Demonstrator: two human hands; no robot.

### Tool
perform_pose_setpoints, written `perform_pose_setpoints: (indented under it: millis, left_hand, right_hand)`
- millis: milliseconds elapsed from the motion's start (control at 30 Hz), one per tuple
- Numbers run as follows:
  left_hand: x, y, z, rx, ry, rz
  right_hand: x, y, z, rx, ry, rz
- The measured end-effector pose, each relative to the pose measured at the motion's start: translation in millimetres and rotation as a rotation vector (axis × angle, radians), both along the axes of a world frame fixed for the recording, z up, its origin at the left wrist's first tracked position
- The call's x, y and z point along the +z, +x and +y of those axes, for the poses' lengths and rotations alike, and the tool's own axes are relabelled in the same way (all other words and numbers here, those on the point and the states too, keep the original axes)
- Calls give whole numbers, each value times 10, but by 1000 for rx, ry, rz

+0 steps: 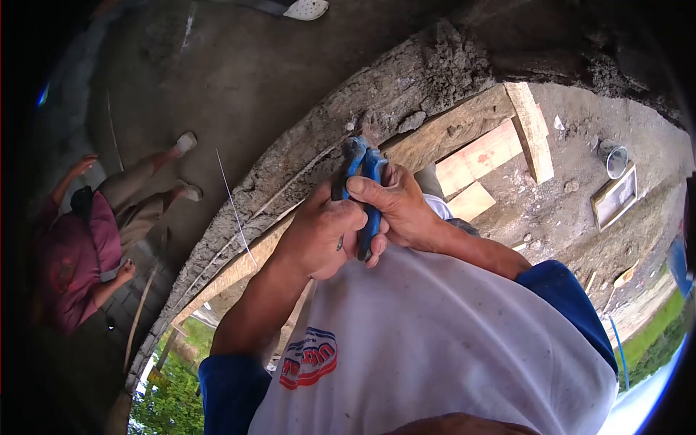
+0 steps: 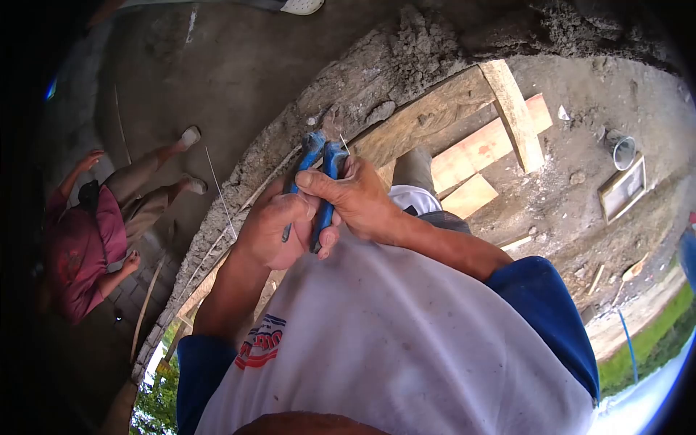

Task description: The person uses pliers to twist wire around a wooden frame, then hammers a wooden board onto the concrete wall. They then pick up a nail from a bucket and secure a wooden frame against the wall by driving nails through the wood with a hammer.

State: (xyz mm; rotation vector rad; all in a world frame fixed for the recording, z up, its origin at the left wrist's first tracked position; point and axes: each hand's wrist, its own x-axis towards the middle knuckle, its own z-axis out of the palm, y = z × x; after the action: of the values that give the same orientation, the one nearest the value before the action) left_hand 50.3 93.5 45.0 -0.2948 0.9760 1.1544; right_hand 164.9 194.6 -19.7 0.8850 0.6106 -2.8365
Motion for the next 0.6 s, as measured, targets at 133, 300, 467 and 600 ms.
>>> perform_pose_setpoints:
  millis: [133, 300, 467, 600]
  left_hand:
    - [-156, 16, -198, 48, 92, 10]
    - [-391, -99, -483, -159, 225, 142]
    - [-384, -456, -565, -292, 291, 171]
    - [-624, -783, -734, -445, 348, 192]
  right_hand:
    - [-21, -23, -19, 144, 277, -21]
    - [-131, -8, -224, 167, 393, -39]
    - [-244, -162, -592, 33, 578, -148]
    - [-299, -317, -765, 43, 676, -268]
